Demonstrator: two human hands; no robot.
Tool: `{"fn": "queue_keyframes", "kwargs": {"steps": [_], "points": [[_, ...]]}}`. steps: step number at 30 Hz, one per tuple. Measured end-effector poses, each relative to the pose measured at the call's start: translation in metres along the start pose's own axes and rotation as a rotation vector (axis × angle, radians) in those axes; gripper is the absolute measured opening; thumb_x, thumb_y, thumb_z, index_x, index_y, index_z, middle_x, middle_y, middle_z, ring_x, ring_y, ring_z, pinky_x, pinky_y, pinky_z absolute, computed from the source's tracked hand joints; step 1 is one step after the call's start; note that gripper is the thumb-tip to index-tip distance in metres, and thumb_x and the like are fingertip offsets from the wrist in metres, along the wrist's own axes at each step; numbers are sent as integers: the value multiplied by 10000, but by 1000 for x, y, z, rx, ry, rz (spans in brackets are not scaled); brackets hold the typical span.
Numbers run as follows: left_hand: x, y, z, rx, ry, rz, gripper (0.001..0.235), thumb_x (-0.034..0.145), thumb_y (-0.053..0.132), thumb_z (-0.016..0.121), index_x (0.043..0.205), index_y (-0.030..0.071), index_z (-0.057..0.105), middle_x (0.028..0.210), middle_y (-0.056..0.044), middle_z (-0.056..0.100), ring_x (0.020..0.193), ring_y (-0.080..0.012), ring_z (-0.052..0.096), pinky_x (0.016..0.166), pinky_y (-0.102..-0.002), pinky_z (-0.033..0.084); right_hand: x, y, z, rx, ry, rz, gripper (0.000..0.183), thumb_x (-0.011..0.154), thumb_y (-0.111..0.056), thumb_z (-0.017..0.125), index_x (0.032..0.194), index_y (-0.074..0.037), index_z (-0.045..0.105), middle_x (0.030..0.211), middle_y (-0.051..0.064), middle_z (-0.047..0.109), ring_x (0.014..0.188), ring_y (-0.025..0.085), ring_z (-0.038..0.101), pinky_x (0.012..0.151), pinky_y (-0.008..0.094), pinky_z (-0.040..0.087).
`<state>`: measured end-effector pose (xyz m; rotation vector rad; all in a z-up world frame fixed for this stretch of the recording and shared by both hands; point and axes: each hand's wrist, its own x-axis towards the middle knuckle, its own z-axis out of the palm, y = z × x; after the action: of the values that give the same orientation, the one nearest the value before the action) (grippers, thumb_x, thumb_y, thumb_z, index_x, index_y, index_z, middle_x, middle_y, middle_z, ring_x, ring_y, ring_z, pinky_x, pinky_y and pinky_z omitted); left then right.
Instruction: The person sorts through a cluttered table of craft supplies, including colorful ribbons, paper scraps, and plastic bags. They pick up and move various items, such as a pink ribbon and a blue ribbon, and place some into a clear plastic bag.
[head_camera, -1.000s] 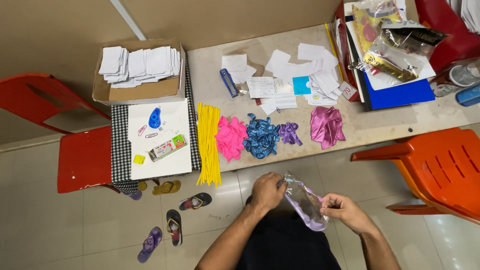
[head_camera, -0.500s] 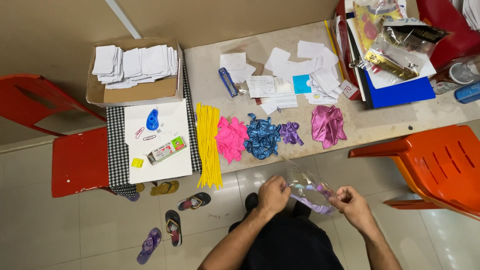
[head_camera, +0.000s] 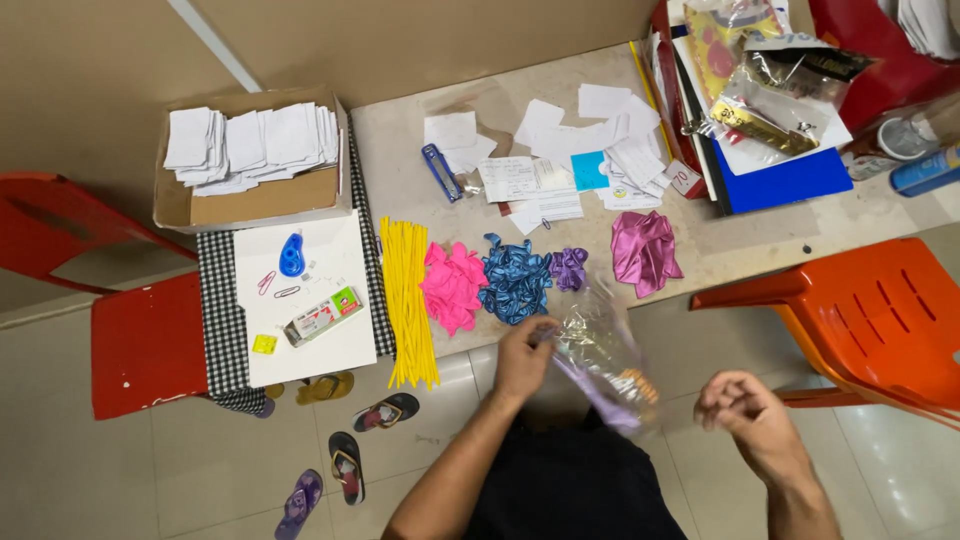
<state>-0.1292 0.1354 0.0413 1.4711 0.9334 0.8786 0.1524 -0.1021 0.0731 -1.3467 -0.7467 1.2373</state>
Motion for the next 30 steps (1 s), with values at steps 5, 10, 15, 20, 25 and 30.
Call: {"fn": "queue_keyframes", "kwargs": {"steps": [5,10,15,20,25,30], "points": [[20,-21,17,-236,-117,-105,197,927,-17,651,1092,30,747,930,-42,759,775,-86,652,658,-234,507,35,15,23,143,454,171,424,992,-370,573,1315,-102,514,1163,151,638,1005,274,670,824,429,541],[37,3,55,-280,-307,-204,186,952,-12,635,1113,11,723,936,-51,750,782,-100,672,679,-256,544,61,52,32,419,202,244,639,952,-524,487,1495,-187,478,1258,119,596,1085,256,631,888,468,553],[52,34,79,-70,-411,150,282,939,30,639,1212,40,707,1065,-106,759,936,-149,711,824,-300,578,93,71,-10,510,163,252,499,1036,-380,513,1390,-28,528,1245,157,646,1097,276,654,943,462,554],[96,87,62,371,-301,397,292,891,119,728,1183,111,730,1012,-116,771,879,-225,735,794,-337,588,122,53,-47,405,311,124,328,1080,-264,558,1306,-26,575,1174,135,671,1005,234,663,874,419,565],[133,12,68,193,-203,66,269,903,189,745,1161,117,735,892,-122,763,804,-280,725,738,-394,594,151,35,-79,471,218,29,327,1084,-280,566,1310,-43,563,1155,103,665,993,219,672,860,402,581],[143,-25,95,873,-191,129,392,867,135,685,1259,152,703,1319,-202,623,1202,-362,605,998,-430,515,158,13,-104,511,279,98,521,1006,-505,502,1364,-129,553,1158,71,690,945,196,685,776,371,567]]}}
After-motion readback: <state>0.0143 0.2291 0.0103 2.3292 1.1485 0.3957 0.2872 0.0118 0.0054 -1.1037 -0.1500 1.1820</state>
